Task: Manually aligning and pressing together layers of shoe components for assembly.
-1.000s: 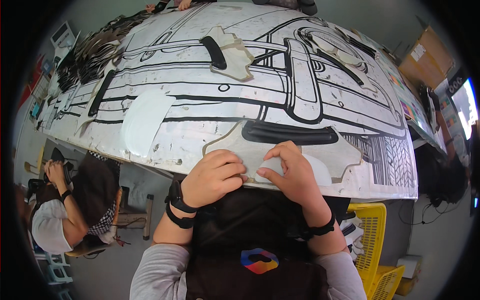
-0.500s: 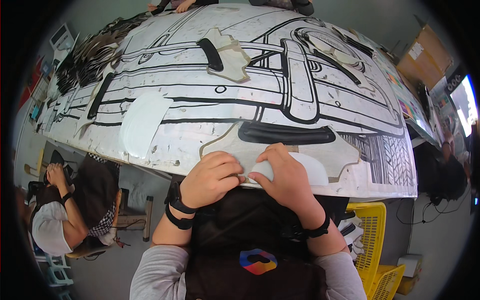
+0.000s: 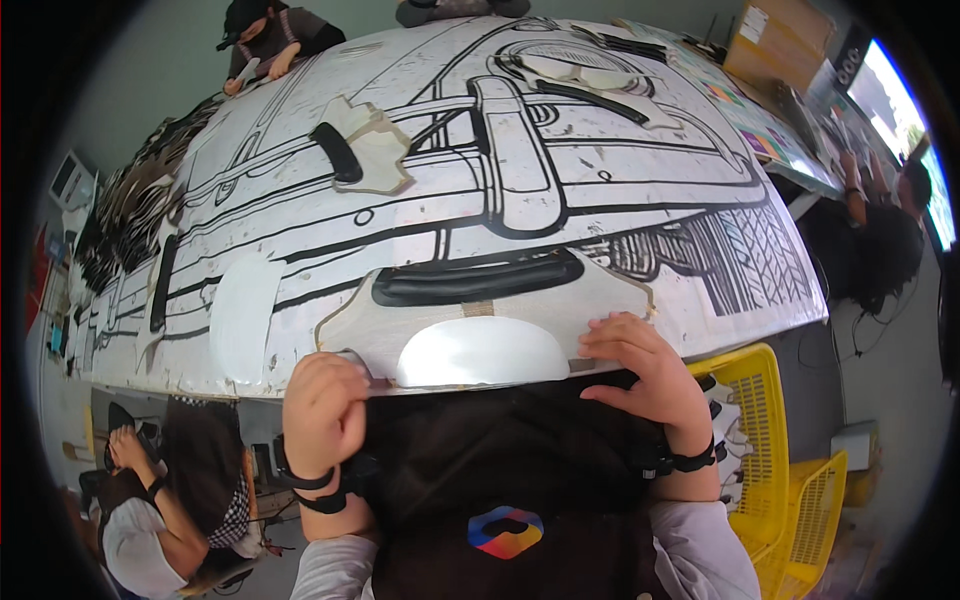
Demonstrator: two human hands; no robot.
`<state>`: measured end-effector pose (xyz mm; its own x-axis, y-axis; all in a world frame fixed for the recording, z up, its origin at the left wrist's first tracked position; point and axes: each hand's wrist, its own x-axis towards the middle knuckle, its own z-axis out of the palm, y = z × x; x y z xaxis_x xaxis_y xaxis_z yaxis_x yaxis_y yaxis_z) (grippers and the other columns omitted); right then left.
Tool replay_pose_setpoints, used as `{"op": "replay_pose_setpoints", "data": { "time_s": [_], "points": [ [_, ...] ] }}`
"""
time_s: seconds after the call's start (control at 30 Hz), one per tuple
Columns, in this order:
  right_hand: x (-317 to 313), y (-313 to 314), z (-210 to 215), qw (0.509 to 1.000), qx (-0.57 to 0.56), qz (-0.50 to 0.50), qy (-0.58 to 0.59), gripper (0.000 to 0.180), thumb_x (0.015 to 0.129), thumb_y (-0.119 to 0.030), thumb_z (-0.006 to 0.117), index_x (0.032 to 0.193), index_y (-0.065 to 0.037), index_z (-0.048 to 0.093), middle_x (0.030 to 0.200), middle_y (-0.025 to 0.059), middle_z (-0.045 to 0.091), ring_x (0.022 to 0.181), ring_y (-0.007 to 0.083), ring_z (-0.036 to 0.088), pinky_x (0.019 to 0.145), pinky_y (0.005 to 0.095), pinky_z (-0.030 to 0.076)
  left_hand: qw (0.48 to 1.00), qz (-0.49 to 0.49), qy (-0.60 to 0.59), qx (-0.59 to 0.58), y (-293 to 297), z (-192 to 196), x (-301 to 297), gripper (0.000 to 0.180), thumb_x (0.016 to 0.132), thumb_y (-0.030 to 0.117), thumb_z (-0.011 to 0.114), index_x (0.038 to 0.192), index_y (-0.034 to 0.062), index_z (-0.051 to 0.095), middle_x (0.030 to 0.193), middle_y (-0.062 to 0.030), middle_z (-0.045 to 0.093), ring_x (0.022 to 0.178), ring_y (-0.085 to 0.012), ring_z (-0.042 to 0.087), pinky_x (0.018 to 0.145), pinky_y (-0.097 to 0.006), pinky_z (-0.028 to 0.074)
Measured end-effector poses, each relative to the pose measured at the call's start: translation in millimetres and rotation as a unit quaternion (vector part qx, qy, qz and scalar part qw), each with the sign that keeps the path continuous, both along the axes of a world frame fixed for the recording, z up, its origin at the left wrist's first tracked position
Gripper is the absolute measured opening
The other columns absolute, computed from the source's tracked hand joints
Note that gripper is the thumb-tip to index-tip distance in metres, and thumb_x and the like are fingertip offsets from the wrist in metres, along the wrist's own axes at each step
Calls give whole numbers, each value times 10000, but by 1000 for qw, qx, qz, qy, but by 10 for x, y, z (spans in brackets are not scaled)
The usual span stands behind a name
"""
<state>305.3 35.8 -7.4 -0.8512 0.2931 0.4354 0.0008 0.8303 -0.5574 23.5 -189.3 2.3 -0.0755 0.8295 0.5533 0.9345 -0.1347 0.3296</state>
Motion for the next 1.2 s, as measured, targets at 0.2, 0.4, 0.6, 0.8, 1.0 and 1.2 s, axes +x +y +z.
{"op": "replay_pose_setpoints", "data": {
  "time_s": [0.2,0.4,0.6,0.8,1.0,1.2],
  "points": [
    [-9,26,-155,996,82,-15,15,341,636,-104,755,951,-79,626,1021,64,609,1015,265,563,903,401,437,982,-183,7,-49,772,73,782,406,710,100,678,1104,46,590,1071,-96,595,1013,-292,561,890,-399,440],
    [5,-7,-256,990,132,-45,28,252,651,-145,741,878,-90,648,962,42,632,966,239,596,848,375,470,973,-207,48,-89,1101,-235,824,507,755,168,676,1220,55,509,1206,-122,521,1159,-291,470,1024,-423,345],
    [10,38,-285,986,152,-56,45,227,662,-158,736,863,-88,659,918,28,644,922,217,620,814,361,487,970,-206,-60,-115,1092,-48,780,378,783,132,628,1147,79,540,1132,-114,524,1126,-317,465,1065,-452,281],
    [-11,44,-275,986,146,-46,64,207,658,-157,740,831,-78,658,897,24,643,906,207,627,795,349,493,986,-138,-49,-79,1116,-130,828,235,819,167,591,1046,107,579,1037,-92,522,1021,-297,466,927,-418,324],
    [6,28,-312,985,155,-47,65,196,673,-167,738,830,-81,660,895,22,642,911,199,624,791,341,486,995,-82,0,-61,1141,-191,901,190,823,202,601,1005,147,594,1012,-62,522,1021,-273,462,913,-394,308],
    [20,36,-308,984,157,-46,65,175,697,-180,724,828,-83,660,903,20,643,922,195,620,787,335,481,994,-78,17,-69,1143,-200,904,201,822,215,607,1018,173,602,1010,-48,524,1027,-260,461,920,-398,296]
  ]
}}
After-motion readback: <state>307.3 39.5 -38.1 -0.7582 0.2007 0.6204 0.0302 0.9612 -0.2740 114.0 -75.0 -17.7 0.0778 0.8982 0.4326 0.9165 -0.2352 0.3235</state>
